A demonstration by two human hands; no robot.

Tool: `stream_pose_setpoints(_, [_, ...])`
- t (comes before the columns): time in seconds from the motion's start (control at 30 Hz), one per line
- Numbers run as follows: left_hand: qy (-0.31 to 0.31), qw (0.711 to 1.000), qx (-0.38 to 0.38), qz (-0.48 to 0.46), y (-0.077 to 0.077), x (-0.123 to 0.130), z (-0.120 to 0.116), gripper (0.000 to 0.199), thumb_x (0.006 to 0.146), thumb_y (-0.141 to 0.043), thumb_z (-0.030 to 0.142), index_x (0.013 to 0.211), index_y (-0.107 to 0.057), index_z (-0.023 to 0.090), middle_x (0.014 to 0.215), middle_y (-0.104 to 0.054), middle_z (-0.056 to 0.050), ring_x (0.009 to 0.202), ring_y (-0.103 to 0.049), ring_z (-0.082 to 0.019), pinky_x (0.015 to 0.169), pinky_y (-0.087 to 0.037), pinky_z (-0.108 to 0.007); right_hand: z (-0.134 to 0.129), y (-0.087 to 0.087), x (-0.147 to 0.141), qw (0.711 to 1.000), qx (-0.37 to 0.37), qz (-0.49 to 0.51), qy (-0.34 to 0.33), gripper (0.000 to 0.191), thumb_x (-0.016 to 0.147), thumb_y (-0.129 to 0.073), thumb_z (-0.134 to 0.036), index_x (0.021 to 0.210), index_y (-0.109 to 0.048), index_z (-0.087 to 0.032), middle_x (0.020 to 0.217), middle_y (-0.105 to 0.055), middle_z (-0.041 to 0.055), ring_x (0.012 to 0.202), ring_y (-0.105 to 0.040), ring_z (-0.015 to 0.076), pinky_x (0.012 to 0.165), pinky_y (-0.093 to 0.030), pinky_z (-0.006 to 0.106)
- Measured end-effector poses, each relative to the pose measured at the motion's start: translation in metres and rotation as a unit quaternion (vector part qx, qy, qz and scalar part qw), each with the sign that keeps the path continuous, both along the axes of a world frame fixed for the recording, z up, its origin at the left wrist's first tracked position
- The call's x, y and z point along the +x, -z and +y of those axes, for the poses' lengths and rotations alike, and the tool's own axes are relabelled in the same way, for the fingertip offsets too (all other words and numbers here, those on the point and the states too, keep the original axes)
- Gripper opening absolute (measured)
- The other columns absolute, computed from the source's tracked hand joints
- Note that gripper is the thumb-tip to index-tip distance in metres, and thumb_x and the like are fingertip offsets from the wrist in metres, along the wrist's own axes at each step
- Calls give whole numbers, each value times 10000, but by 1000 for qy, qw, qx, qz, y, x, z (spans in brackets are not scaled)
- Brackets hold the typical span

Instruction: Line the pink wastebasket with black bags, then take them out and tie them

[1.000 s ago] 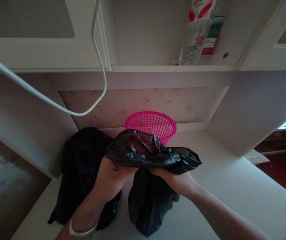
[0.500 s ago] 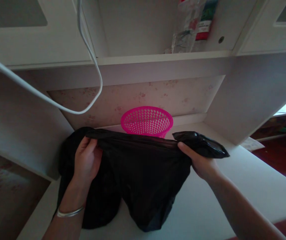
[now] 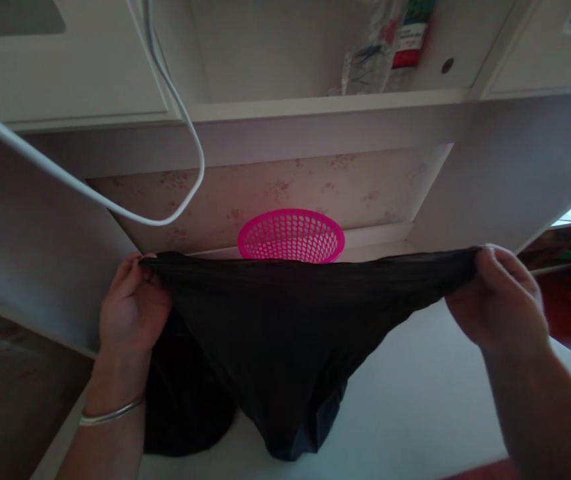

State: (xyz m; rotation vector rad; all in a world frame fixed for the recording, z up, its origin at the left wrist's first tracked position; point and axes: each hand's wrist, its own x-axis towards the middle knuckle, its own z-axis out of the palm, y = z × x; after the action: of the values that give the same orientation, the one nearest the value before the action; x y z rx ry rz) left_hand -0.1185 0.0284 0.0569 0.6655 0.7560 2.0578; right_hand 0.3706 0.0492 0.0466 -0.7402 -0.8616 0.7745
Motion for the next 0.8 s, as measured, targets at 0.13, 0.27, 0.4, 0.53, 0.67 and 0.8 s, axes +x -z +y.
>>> stream_pose_setpoints(0.13, [34,999,5,2,14,10,-10,322,886,-765,527,1015,-742,233,1030,-811,26,949,-739,-159,828,-640,-266,-3,9,9,999,14,36,-25,203,846,-792,-545,995,-800,-408,1175,-772,-59,1084,-719,214,950,-618,370])
stream_pose_setpoints(0.27, [107,986,-93,93,40,32,-18,808,460,-948,728,1082,-768,245,1113,-811,-66,1142,-721,-350,899,-651,-415,-9,46,-2,991,-39,20,-123,872,559,-812,-861,1318,-701,-445,1516,-621,-30,1505,-450,339,1132,-512,512])
stream_pose_setpoints(0.4, [77,975,-168,123,49,54,-14,643,398,-1052,496,898,-768,209,846,-810,-62,1045,-766,-377,909,-650,-473,-6,83,-21,974,-103,-16,-199,906,491,-951,-684,1317,-715,-395,1355,-743,35,1311,-650,373,1086,-544,538])
stream_pose_setpoints(0.53, [13,982,-162,98,41,59,-10,536,467,-1041,465,850,-768,209,785,-797,-21,964,-787,-327,908,-656,-461,1,91,-26,979,-149,-6,-142,365,546,-1002,-405,841,-808,-310,909,-840,0,889,-799,292,968,-625,469])
stream_pose_setpoints(0.67, [-31,992,-108,60,39,36,-11,487,510,-1032,417,891,-784,244,911,-820,10,897,-770,-224,956,-637,-384,4,78,-11,988,-93,15,-123,244,733,-898,-422,931,-799,-320,969,-840,-21,879,-800,256,913,-651,439])
stream_pose_setpoints(0.8, [-56,993,-77,64,48,12,-15,366,653,-970,411,928,-780,262,991,-816,8,952,-744,-200,994,-601,-343,6,71,13,995,-49,45,-74,142,851,-807,-429,965,-796,-346,923,-824,-74,799,-770,171,785,-661,343])
